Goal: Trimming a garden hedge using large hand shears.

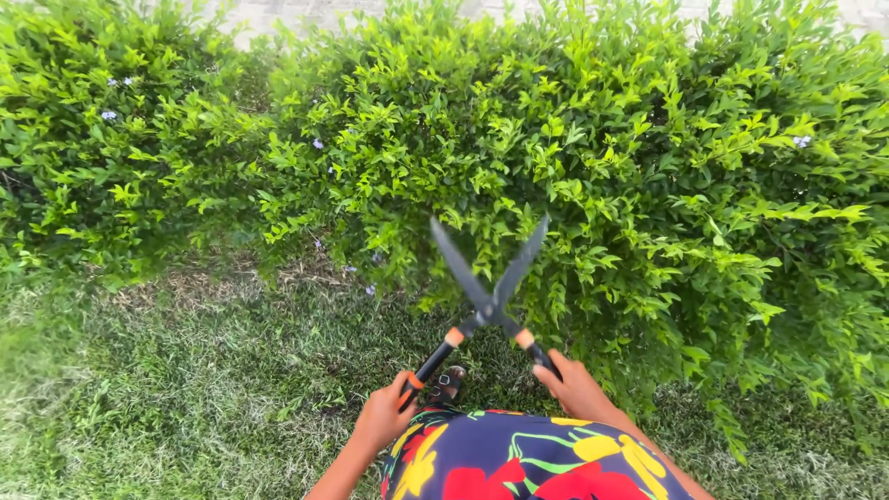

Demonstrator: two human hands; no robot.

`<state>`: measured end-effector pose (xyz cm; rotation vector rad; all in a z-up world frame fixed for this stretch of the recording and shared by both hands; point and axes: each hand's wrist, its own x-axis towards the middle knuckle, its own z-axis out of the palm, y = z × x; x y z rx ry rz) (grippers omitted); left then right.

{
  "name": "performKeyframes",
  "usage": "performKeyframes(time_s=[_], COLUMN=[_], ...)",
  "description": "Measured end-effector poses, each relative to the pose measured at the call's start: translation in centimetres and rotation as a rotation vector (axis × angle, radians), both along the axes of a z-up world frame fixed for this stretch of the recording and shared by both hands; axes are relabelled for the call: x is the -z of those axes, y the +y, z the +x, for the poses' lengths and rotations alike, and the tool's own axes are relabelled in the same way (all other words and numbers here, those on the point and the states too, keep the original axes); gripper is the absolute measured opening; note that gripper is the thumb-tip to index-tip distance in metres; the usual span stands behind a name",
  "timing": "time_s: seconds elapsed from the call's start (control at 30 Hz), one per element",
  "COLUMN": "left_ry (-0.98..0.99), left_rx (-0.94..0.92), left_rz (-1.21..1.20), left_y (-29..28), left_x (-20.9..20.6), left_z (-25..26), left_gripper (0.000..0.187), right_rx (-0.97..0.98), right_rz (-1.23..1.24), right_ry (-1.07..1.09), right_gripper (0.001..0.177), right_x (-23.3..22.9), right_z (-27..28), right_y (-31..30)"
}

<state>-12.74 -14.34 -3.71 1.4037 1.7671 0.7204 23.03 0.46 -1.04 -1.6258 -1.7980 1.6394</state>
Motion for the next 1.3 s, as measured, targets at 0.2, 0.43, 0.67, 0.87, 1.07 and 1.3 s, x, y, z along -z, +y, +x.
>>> performKeyframes(time_s=[0.2,0.43,0.67,0.87,1.07,1.3], left_ry=[0.030,0.061,-0.123,-0.278,-0.301,-0.165], left_rx=[0.103,0.095,-0.077,-0.256,-0.236,-0.100], left_rz=[0.019,-0.006,0.048,0.120,0.152,0.030], left_y=[-2.4,-0.6,4.1,6.0,5.0,5.6], left_x=[5.1,9.3,11.9,15.1,14.3,10.2], left_z=[-1.5,0.1,3.9,12.6,13.4,6.6], left_gripper=[0.042,0.044,0.039,0.038,0.037,0.033], right_rx=[-0.263,-0.152,-0.033,0.292,0.271,0.193], right_rz=[0.182,0.068,0.050,0.022,0.037,0.053], right_ry=[-0.135,-0.104,-0.063,0.146,0.191,0.139], right_gripper=[0.032,0.032,0.030,0.027,0.033,0.031], right_x=[2.4,3.4,3.4,6.6,7.6,6.4], right_z=[1.3,-0.2,-5.1,-8.9,-6.0,-3.0], right_y=[-1.5,0.0,2.9,1.7,1.3,2.3])
